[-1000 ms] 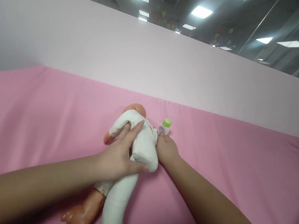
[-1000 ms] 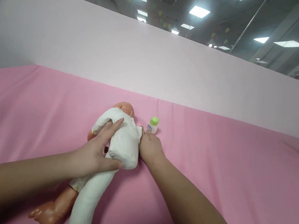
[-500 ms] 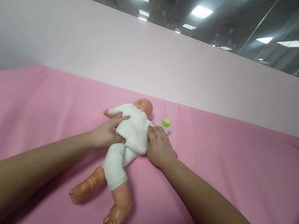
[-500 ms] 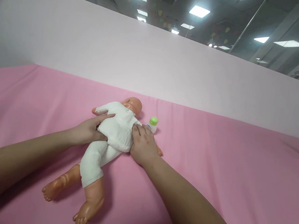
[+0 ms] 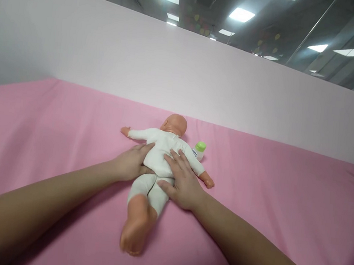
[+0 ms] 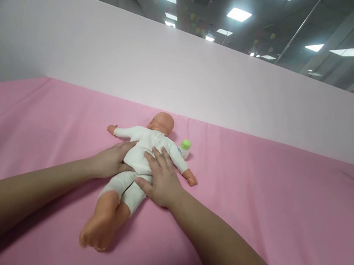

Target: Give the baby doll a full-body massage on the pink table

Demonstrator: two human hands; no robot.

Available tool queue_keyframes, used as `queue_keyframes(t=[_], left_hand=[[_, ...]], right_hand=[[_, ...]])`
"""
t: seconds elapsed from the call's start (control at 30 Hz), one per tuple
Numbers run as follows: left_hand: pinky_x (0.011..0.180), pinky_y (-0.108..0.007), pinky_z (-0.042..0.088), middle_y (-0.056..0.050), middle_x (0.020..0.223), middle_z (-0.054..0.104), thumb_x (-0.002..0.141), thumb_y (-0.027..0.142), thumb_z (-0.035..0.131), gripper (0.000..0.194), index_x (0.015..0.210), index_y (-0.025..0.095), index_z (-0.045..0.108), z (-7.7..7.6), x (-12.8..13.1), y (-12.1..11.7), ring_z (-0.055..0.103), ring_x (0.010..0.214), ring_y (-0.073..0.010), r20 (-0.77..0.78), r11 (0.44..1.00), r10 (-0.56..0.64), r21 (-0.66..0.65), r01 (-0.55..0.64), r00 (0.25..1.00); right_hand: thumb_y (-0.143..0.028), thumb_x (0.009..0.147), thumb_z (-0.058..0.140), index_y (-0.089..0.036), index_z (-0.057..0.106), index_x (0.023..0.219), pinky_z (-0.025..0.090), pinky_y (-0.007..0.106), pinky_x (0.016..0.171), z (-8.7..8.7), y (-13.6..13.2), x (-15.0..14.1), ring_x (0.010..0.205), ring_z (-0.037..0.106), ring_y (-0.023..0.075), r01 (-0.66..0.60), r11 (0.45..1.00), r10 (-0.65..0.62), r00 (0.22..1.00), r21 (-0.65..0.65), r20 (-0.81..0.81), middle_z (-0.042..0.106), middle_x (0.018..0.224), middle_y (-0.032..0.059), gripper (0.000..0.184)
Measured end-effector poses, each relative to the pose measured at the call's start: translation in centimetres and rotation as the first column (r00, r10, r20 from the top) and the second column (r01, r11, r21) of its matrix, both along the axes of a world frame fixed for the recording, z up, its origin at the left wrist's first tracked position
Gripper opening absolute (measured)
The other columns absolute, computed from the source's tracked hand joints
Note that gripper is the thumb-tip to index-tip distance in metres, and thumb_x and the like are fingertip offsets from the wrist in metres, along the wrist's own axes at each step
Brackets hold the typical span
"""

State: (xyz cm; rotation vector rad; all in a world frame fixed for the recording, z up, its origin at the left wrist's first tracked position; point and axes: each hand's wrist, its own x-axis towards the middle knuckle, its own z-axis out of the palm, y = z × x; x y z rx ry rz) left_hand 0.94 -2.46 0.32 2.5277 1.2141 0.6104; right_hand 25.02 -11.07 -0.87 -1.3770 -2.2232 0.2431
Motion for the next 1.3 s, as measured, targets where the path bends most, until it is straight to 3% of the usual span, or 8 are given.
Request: queue_keyframes(t=[0.17,0.3,0.43,0.53,0.7,0.9,1.13,1.3], left_hand=[[0.118,-0.058,0.038,-0.021,0.168,0.023,0.070,0.057,0.081,0.103,0.156,0.018,0.039,1.2,-0.1,-1.3,0.025,0.154,-0.0451,-0.087,0.988,0.138,0.084,-0.131,0.987],[0.120,-0.055,0.038,-0.018,0.172,0.014,0.085,0.052,0.069,0.088,0.159,0.019,0.034,2.0,0.2,-2.9,0.013,0.159,-0.0404,0.008,0.995,0.032,0.089,-0.033,0.999],[0.124,-0.060,0.027,-0.018,0.174,0.001,0.097,0.063,0.053,0.087,0.164,0.016,0.023,1.1,1.3,-3.4,0.005,0.160,-0.0406,0.045,0.987,-0.052,0.153,0.044,0.998],[0.128,-0.058,0.018,-0.016,0.174,0.008,0.101,0.061,0.044,0.082,0.165,0.014,0.022,0.2,2.0,-2.6,0.006,0.160,-0.0360,-0.010,0.974,-0.091,0.209,0.091,0.996],[0.130,-0.050,0.020,-0.015,0.172,0.019,0.105,0.062,0.030,0.078,0.165,0.012,0.024,-0.6,2.3,-1.6,0.013,0.160,-0.0285,-0.039,0.994,-0.080,0.067,0.082,0.996],[0.130,-0.052,0.016,-0.016,0.173,0.010,0.105,0.064,0.027,0.081,0.165,0.009,0.021,-1.0,2.8,-1.9,0.007,0.161,-0.0300,-0.038,0.998,-0.052,0.032,0.054,0.998],[0.130,-0.056,0.015,-0.020,0.172,0.006,0.106,0.063,0.020,0.083,0.164,0.003,0.019,-1.9,3.5,-2.4,0.002,0.161,-0.0323,0.043,0.998,-0.063,-0.006,0.064,0.997],[0.130,-0.053,0.016,-0.018,0.173,0.009,0.108,0.058,0.022,0.075,0.165,0.010,0.019,-2.2,3.2,-2.3,0.005,0.161,-0.0286,0.121,0.997,-0.062,-0.029,0.066,0.991]], right_hand=[[-0.054,0.089,0.068,-0.028,0.024,0.164,0.018,0.055,0.130,0.1,-0.1,-0.3,0.162,0.005,0.0297,0.011,0.998,-0.013,0.999,-0.056,-0.036,0.017,0.174,0.0024,0.091],[-0.036,0.086,0.066,-0.022,0.029,0.161,0.013,0.057,0.130,0.0,-0.7,-1.1,0.162,-0.001,0.0300,0.036,0.998,-0.039,0.998,-0.057,-0.047,0.018,0.173,0.0044,0.085],[-0.022,0.081,0.059,-0.015,0.029,0.160,0.008,0.061,0.130,-0.1,-1.4,-1.9,0.161,-0.008,0.0326,0.025,0.998,-0.026,0.999,-0.057,-0.027,0.013,0.174,0.0068,0.086],[-0.021,0.080,0.059,-0.013,0.013,0.165,0.013,0.056,0.131,-0.1,-1.6,-2.0,0.161,-0.008,0.0294,-0.019,0.996,0.015,0.998,-0.084,-0.054,0.006,0.175,0.0084,0.097],[-0.020,0.080,0.059,-0.012,0.008,0.166,0.012,0.054,0.132,-0.3,-0.8,-1.6,0.162,-0.004,0.0276,-0.052,0.993,0.043,0.996,-0.105,-0.084,0.005,0.175,0.0103,0.100],[-0.054,0.097,0.058,-0.015,0.011,0.166,0.009,0.056,0.131,-0.2,-0.4,-1.6,0.162,-0.006,0.0293,-0.041,0.992,0.027,0.993,-0.120,-0.116,0.007,0.175,0.0112,0.092],[-0.070,0.095,0.053,-0.020,0.001,0.167,0.003,0.061,0.129,-0.4,-0.4,-2.1,0.160,-0.016,0.0321,-0.016,0.988,-0.001,0.994,-0.151,-0.111,-0.005,0.174,0.0105,0.102],[-0.077,0.081,0.066,-0.016,-0.008,0.166,-0.001,0.060,0.128,-0.7,-0.1,-2.0,0.157,-0.025,0.0323,-0.016,0.986,0.017,1.000,-0.166,0.005,-0.015,0.172,0.0140,0.128]])
